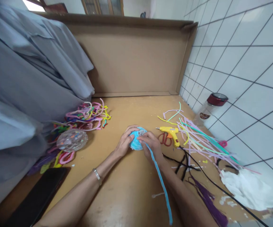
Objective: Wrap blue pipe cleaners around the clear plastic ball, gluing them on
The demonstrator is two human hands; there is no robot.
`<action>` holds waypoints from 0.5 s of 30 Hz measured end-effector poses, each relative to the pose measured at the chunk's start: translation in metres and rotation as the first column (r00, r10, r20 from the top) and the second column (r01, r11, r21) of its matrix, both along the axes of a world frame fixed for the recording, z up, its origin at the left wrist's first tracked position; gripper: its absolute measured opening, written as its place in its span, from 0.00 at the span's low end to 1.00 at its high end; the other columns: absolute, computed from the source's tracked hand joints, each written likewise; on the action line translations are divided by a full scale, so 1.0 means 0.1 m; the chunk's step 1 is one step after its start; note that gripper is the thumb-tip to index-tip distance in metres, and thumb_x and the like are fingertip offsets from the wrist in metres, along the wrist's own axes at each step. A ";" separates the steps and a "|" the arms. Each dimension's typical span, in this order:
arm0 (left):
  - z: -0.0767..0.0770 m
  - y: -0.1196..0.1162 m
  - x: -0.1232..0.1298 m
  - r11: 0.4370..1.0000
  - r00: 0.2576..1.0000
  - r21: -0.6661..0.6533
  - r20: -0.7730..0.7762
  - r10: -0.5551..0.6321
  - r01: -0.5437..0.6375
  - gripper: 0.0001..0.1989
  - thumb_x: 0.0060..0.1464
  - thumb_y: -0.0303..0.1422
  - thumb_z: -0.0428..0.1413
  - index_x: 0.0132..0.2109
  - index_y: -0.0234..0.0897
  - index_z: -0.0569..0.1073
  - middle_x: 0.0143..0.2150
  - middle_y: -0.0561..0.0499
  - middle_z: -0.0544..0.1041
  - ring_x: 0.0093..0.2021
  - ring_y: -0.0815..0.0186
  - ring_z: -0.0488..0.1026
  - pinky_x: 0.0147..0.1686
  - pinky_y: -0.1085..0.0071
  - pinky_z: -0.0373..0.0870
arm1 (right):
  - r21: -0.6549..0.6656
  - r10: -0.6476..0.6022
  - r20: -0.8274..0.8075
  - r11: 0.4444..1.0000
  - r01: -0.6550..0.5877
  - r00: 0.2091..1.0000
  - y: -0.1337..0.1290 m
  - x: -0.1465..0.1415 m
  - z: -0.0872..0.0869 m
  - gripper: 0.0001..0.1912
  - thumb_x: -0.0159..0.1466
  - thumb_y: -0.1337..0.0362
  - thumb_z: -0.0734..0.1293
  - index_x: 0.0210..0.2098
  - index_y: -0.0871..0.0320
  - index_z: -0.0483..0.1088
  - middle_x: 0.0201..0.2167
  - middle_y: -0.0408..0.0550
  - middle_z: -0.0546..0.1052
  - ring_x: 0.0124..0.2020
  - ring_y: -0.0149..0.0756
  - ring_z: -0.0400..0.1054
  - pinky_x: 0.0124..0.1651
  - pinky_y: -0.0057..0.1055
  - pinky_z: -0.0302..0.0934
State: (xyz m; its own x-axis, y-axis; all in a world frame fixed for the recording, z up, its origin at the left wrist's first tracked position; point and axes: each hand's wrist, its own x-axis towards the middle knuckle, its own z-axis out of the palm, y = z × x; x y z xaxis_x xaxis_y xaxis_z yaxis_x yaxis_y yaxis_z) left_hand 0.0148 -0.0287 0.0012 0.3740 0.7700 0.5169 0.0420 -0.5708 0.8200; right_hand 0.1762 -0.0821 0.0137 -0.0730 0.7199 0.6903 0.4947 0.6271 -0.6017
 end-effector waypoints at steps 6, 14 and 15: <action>0.00 0.00 0.07 0.993 0.995 -0.099 0.065 0.073 -0.066 0.13 0.58 0.34 0.49 0.45 0.38 0.75 0.52 0.44 0.72 0.56 0.58 0.68 0.58 0.59 0.63 | -0.035 -0.011 -0.017 0.999 0.010 1.000 -0.01 -0.02 -0.03 0.11 0.65 0.65 0.62 0.39 0.50 0.77 0.31 0.44 0.69 0.30 0.30 0.65 0.33 0.28 0.61; 0.00 0.02 0.07 0.990 0.992 -0.113 0.080 0.098 -0.089 0.11 0.56 0.34 0.52 0.43 0.37 0.76 0.50 0.43 0.73 0.54 0.59 0.70 0.57 0.60 0.64 | -0.046 -0.031 -0.010 0.998 0.031 0.999 0.00 -0.02 -0.05 0.11 0.65 0.62 0.62 0.40 0.51 0.77 0.31 0.44 0.68 0.31 0.32 0.65 0.35 0.30 0.62; -0.01 0.02 0.08 0.989 0.991 -0.116 0.085 0.101 -0.091 0.11 0.56 0.34 0.52 0.43 0.37 0.76 0.50 0.44 0.73 0.54 0.59 0.70 0.57 0.60 0.64 | -0.046 -0.031 -0.013 0.998 0.031 0.999 0.00 -0.02 -0.05 0.11 0.65 0.62 0.62 0.40 0.50 0.77 0.31 0.44 0.69 0.31 0.32 0.65 0.35 0.30 0.62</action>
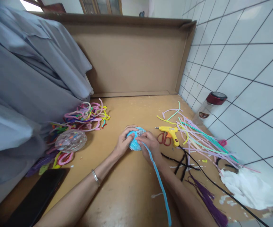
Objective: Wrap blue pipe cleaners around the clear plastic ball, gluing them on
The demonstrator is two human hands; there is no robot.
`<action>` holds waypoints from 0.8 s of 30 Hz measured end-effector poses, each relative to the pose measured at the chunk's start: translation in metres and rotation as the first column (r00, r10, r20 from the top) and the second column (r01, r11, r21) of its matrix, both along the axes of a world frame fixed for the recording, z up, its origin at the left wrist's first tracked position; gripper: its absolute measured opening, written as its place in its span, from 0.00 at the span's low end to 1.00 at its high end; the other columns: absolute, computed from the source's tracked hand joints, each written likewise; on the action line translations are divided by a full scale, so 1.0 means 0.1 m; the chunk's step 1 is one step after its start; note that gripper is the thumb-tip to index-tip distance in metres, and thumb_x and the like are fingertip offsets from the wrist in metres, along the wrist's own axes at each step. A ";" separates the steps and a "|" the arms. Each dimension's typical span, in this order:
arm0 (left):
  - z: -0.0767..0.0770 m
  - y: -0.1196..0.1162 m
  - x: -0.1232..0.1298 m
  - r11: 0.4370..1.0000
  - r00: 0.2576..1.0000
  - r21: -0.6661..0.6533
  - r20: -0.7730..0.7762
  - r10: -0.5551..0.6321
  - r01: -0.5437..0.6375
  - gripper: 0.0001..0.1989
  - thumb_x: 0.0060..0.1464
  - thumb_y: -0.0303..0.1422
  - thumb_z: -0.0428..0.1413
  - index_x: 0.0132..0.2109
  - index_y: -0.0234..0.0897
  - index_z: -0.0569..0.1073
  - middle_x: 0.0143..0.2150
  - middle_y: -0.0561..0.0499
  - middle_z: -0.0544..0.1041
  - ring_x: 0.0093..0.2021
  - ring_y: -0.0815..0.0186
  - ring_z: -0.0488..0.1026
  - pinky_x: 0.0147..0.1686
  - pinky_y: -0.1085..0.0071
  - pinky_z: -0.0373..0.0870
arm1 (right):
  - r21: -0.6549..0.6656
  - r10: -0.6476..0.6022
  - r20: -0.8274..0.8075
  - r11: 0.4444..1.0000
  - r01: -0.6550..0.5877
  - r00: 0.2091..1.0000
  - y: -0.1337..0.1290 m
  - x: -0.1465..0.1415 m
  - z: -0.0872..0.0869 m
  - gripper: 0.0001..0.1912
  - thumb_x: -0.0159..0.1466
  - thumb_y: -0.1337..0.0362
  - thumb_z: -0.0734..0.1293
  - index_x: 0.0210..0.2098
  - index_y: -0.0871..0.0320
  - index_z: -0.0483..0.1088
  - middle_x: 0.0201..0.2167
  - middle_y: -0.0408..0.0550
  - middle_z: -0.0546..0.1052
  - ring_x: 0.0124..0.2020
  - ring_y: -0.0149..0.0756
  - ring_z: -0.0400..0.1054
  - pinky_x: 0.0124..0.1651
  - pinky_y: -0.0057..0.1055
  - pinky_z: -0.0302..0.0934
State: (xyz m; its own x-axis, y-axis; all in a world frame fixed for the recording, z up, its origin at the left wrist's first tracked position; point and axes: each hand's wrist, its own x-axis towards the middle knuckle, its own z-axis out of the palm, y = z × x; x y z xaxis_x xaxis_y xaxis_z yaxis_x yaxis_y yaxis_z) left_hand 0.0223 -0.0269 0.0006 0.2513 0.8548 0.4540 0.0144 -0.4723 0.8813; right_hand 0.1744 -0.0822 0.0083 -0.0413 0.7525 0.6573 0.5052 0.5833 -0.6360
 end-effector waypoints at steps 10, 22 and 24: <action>0.04 -0.04 0.01 0.999 0.999 -0.037 0.044 0.018 -0.017 0.15 0.59 0.43 0.51 0.41 0.38 0.77 0.48 0.43 0.74 0.55 0.57 0.69 0.57 0.59 0.64 | 0.015 0.008 0.010 1.000 -0.008 1.000 0.00 -0.01 -0.01 0.11 0.65 0.63 0.62 0.38 0.52 0.77 0.31 0.45 0.68 0.33 0.33 0.65 0.36 0.30 0.61; 0.11 -0.10 0.07 0.986 0.991 -0.139 0.075 0.107 -0.096 0.09 0.50 0.37 0.59 0.38 0.38 0.76 0.48 0.45 0.75 0.53 0.57 0.71 0.57 0.59 0.64 | 0.000 0.002 0.055 1.000 -0.002 0.998 0.00 -0.01 -0.02 0.12 0.66 0.62 0.62 0.38 0.53 0.78 0.32 0.46 0.70 0.34 0.34 0.65 0.38 0.31 0.62; 0.14 -0.11 0.08 0.983 0.990 -0.154 0.081 0.115 -0.101 0.08 0.49 0.35 0.59 0.37 0.37 0.76 0.47 0.45 0.76 0.53 0.58 0.71 0.57 0.60 0.64 | 0.004 0.014 0.058 1.000 -0.014 0.998 0.00 -0.01 -0.02 0.11 0.65 0.63 0.62 0.39 0.53 0.78 0.32 0.46 0.70 0.35 0.34 0.65 0.38 0.31 0.62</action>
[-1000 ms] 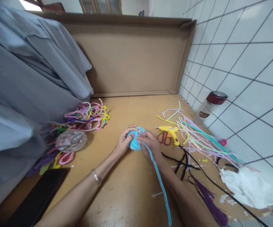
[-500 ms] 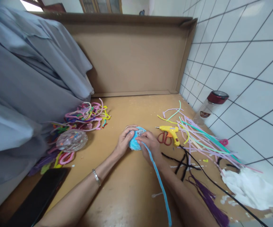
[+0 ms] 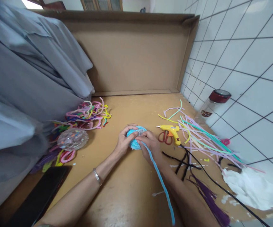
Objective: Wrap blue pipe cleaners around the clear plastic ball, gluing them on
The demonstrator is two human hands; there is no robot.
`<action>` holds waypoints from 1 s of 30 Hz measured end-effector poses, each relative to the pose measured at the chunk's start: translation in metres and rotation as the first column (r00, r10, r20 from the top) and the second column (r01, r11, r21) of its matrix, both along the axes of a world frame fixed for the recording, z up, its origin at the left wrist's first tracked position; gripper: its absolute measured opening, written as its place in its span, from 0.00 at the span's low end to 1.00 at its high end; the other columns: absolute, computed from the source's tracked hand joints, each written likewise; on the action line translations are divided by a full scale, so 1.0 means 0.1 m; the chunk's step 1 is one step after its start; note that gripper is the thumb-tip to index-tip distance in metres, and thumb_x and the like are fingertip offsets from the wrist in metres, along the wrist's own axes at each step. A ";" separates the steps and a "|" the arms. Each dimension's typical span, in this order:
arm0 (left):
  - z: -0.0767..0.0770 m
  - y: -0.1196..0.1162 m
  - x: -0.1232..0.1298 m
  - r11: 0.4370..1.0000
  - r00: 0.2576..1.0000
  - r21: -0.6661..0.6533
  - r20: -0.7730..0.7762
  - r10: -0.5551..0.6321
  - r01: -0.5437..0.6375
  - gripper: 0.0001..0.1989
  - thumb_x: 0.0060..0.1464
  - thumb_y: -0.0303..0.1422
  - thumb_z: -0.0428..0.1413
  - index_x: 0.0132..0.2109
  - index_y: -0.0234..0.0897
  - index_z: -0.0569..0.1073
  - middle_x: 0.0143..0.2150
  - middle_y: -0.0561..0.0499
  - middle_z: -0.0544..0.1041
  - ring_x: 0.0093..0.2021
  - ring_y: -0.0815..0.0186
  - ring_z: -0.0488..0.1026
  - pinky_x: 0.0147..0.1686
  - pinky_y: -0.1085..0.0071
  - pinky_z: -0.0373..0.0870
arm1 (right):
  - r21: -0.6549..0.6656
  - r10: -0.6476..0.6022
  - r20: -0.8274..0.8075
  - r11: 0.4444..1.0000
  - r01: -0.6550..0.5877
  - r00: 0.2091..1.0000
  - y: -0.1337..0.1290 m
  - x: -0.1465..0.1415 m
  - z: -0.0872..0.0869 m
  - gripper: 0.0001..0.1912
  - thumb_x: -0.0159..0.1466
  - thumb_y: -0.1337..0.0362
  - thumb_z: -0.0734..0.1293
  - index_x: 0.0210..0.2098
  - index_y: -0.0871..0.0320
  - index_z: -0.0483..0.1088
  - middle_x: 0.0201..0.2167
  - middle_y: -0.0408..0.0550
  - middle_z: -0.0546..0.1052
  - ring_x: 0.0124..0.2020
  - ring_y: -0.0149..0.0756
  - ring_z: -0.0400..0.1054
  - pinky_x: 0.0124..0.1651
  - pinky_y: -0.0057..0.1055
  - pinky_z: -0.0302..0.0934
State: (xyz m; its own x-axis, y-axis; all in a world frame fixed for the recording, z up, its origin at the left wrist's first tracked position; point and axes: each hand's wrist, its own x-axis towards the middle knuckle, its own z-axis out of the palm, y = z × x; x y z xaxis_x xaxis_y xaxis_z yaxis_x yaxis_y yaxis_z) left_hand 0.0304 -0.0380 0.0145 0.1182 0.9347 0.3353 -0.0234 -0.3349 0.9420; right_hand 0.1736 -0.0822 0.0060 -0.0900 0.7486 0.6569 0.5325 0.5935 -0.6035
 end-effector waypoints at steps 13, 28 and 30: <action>-0.02 0.02 -0.01 1.000 1.000 -0.002 0.002 -0.005 0.005 0.09 0.46 0.29 0.54 0.37 0.37 0.76 0.47 0.46 0.76 0.52 0.57 0.71 0.56 0.60 0.65 | -0.014 -0.016 -0.045 1.000 0.015 0.999 -0.02 -0.03 0.02 0.11 0.64 0.63 0.63 0.37 0.50 0.78 0.31 0.46 0.70 0.35 0.35 0.65 0.38 0.33 0.62; -0.06 0.04 -0.04 1.000 1.000 0.018 0.005 -0.020 0.020 0.11 0.47 0.30 0.52 0.37 0.37 0.77 0.48 0.46 0.76 0.54 0.56 0.70 0.57 0.58 0.64 | -0.048 0.014 -0.081 0.999 -0.018 0.997 -0.01 -0.02 0.01 0.10 0.64 0.61 0.64 0.37 0.51 0.78 0.32 0.46 0.70 0.34 0.34 0.65 0.38 0.32 0.62; -0.07 0.04 -0.04 1.000 1.000 0.018 0.008 -0.023 0.022 0.11 0.47 0.30 0.52 0.38 0.38 0.77 0.48 0.46 0.76 0.54 0.56 0.70 0.57 0.59 0.64 | -0.041 0.020 -0.089 0.999 -0.024 0.996 -0.01 -0.02 0.01 0.10 0.64 0.62 0.64 0.37 0.51 0.78 0.32 0.46 0.70 0.34 0.34 0.65 0.38 0.32 0.62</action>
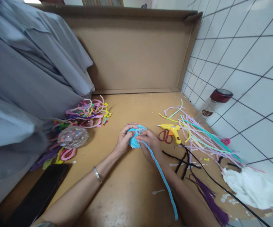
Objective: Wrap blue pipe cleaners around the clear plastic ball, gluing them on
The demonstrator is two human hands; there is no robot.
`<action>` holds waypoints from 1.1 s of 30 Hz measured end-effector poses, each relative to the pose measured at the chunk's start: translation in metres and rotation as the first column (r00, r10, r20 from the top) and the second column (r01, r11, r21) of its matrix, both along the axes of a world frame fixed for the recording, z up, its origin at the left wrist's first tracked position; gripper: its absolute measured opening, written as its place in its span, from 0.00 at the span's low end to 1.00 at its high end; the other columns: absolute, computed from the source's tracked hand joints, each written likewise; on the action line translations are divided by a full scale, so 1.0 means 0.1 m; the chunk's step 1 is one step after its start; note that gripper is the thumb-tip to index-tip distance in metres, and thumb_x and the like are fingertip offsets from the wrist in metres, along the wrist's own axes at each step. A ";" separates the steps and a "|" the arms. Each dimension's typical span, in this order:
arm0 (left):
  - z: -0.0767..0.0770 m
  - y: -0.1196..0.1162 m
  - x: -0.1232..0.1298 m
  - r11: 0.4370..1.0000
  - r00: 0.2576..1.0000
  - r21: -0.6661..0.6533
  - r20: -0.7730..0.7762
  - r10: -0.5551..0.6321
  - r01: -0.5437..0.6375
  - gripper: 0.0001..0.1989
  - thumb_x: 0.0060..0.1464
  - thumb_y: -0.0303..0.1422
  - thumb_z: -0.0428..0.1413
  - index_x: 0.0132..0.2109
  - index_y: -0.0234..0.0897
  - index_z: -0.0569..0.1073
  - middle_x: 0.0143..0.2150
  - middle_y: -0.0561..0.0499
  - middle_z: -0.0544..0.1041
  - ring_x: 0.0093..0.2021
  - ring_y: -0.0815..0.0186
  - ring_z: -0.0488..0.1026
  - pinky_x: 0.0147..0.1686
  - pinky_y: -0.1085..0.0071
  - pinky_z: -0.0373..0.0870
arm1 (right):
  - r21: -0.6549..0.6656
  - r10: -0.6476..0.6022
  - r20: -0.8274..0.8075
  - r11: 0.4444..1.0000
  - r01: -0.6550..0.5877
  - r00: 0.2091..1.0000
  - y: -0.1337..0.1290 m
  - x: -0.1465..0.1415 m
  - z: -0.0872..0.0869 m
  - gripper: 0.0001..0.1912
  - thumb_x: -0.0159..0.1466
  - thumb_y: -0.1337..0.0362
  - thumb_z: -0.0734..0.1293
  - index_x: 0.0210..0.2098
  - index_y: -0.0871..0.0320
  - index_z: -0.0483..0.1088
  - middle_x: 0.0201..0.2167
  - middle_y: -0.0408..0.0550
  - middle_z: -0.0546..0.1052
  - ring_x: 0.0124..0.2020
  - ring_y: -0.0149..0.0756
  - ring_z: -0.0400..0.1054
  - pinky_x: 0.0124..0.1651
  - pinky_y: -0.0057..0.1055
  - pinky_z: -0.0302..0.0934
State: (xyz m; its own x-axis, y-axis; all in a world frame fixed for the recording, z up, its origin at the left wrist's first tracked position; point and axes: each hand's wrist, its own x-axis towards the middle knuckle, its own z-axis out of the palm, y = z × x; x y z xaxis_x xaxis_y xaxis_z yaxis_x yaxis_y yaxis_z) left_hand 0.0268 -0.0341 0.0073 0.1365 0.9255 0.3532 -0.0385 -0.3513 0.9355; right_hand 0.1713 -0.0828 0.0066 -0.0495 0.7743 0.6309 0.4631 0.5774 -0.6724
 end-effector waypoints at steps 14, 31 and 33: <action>0.04 -0.02 0.01 1.000 1.000 0.021 -0.016 0.012 -0.011 0.08 0.48 0.31 0.56 0.38 0.37 0.76 0.48 0.45 0.75 0.53 0.57 0.71 0.57 0.58 0.64 | -0.022 0.003 0.007 1.000 -0.003 1.000 -0.02 -0.01 0.03 0.10 0.64 0.61 0.64 0.36 0.52 0.79 0.32 0.45 0.70 0.34 0.33 0.66 0.39 0.32 0.63; 0.01 0.04 -0.02 1.000 1.000 -0.012 0.014 -0.001 0.001 0.09 0.47 0.30 0.57 0.38 0.37 0.77 0.48 0.45 0.76 0.53 0.56 0.72 0.57 0.59 0.66 | -0.162 0.006 -0.146 0.986 -0.030 0.989 0.09 0.15 0.05 0.07 0.58 0.58 0.70 0.29 0.55 0.76 0.30 0.46 0.75 0.32 0.33 0.69 0.33 0.30 0.64; 0.02 0.04 -0.02 1.000 1.000 -0.011 0.015 -0.005 0.005 0.09 0.47 0.30 0.56 0.37 0.37 0.77 0.48 0.45 0.76 0.53 0.56 0.72 0.57 0.59 0.65 | -0.218 -0.028 -0.192 0.976 -0.015 0.981 0.10 0.15 0.02 0.09 0.57 0.57 0.70 0.28 0.56 0.76 0.30 0.46 0.76 0.31 0.33 0.69 0.32 0.29 0.64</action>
State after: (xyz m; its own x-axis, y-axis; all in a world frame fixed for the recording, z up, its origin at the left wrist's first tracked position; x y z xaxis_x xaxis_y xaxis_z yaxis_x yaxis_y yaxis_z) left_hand 0.0250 -0.0306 0.0090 0.1359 0.9285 0.3454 -0.0543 -0.3412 0.9384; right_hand 0.1861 -0.0729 0.0089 0.0615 0.8937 0.4444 0.3160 0.4049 -0.8580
